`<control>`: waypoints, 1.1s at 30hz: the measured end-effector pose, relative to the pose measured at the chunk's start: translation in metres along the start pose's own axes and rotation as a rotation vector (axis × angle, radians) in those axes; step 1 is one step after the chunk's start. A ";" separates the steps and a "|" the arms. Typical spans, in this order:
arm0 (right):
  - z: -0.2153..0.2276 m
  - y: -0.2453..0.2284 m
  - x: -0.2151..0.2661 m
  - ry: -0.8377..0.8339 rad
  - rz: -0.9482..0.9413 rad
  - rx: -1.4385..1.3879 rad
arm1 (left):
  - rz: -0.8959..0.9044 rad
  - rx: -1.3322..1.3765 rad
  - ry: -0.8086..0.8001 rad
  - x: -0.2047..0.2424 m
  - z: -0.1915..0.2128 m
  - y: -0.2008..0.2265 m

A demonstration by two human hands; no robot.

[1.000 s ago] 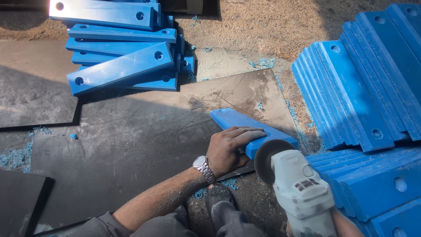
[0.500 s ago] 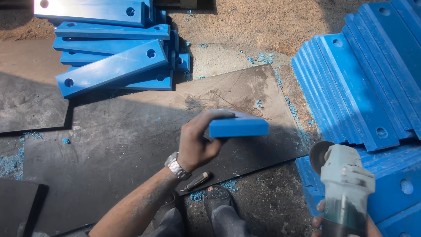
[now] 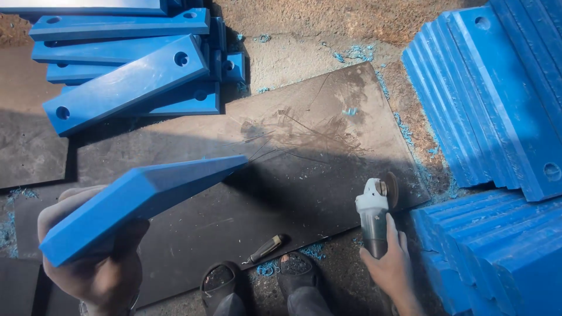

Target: Grinding and deburring the edges of blue plastic industrial blocks using an angle grinder and a manual deburring tool.

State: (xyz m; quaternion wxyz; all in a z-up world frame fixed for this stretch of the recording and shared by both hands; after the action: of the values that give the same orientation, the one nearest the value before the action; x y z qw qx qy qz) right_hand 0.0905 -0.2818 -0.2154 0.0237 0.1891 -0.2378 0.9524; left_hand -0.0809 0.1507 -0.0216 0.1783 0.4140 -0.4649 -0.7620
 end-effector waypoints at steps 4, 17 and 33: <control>-0.021 -0.003 -0.032 -0.001 -0.091 0.136 | -0.188 -0.161 -0.042 -0.003 -0.035 0.025; -0.071 0.051 -0.056 0.414 0.358 0.419 | -0.549 -0.341 -0.695 0.104 -0.190 0.015; -0.089 0.069 -0.050 0.429 0.337 -0.034 | -0.481 -0.190 -0.684 0.160 -0.192 -0.022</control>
State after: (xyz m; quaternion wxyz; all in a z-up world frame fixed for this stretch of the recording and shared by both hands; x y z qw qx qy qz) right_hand 0.0963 -0.2995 -0.3374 -0.0819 -0.0595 -0.2716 0.9571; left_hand -0.0200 -0.0512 -0.1577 -0.1315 0.2156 -0.3155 -0.9147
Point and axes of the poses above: each hand's wrist, its own x-axis away from the middle knuckle, its own z-axis out of the back of the hand, y = z × x, the point moved 5 cm from there along -x, towards the middle knuckle, and after that the axes turned 2 degrees about -x, right-handed, at the moved point
